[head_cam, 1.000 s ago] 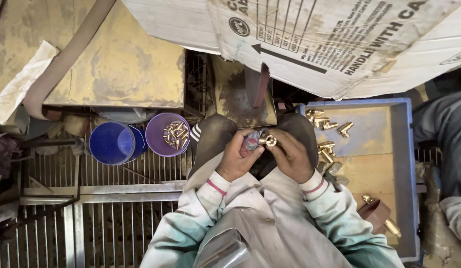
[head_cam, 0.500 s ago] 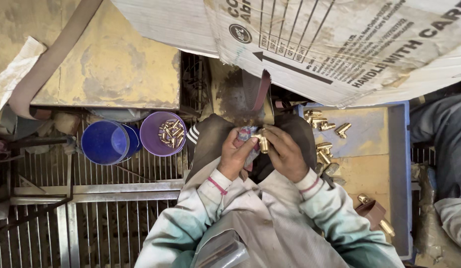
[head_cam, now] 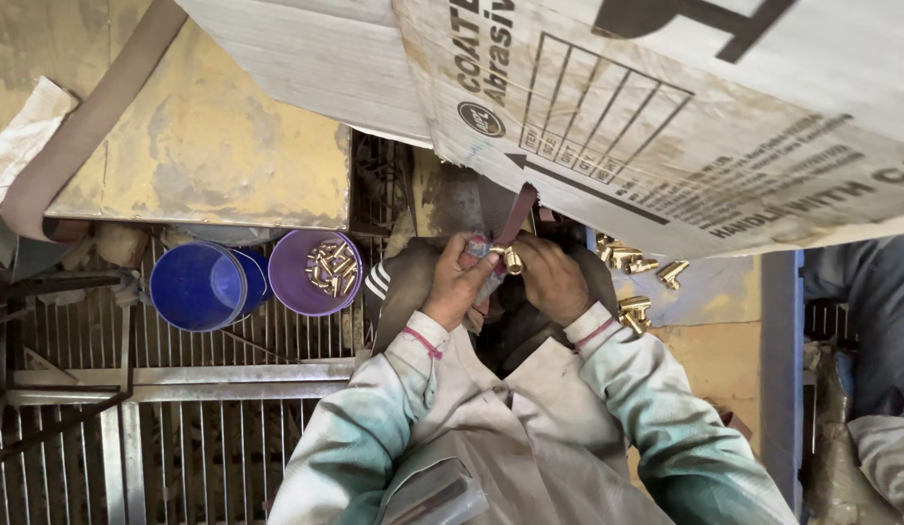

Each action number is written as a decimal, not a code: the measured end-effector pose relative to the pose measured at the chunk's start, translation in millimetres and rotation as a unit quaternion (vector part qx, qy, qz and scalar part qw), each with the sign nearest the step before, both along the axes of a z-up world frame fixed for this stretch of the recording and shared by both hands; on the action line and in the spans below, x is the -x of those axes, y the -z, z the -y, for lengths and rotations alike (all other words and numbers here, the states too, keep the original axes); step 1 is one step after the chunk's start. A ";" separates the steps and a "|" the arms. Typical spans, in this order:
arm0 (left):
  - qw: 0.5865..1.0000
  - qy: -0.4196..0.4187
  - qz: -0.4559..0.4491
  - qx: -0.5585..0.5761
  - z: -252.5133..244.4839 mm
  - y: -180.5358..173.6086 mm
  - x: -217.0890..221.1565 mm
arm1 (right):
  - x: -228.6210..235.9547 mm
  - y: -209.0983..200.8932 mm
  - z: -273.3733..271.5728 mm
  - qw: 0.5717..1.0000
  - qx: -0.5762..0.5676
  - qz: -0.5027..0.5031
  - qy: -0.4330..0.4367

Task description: The person sits on the floor and repeatedly picks up small brass-colored metal parts from a blue tray. They rub each part against a moving sanding belt to smooth its surface, then place the finished part into a purple bucket. The process is repeated for multiple parts throughout the clip.

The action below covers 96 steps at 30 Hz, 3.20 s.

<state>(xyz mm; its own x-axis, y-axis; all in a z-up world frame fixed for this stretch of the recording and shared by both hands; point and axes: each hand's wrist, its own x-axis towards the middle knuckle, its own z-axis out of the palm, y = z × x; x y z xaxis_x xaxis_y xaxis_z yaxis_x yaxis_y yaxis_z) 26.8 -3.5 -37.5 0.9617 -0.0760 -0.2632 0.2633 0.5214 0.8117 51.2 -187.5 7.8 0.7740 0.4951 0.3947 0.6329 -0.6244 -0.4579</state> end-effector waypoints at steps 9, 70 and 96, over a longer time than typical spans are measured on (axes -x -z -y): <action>0.995 -0.014 -0.012 -0.094 5.2 10.5 0.2 | -7.8 20.1 -0.8 0.993 -0.024 -0.118 0.003; 0.939 -0.279 -0.123 0.162 -87.6 -54.0 139.7 | 116.3 -98.1 -54.3 0.933 -0.189 -0.305 -0.006; 0.675 -0.009 0.116 -0.729 -71.8 -73.3 105.4 | 57.8 94.8 165.1 0.872 0.010 -0.284 0.398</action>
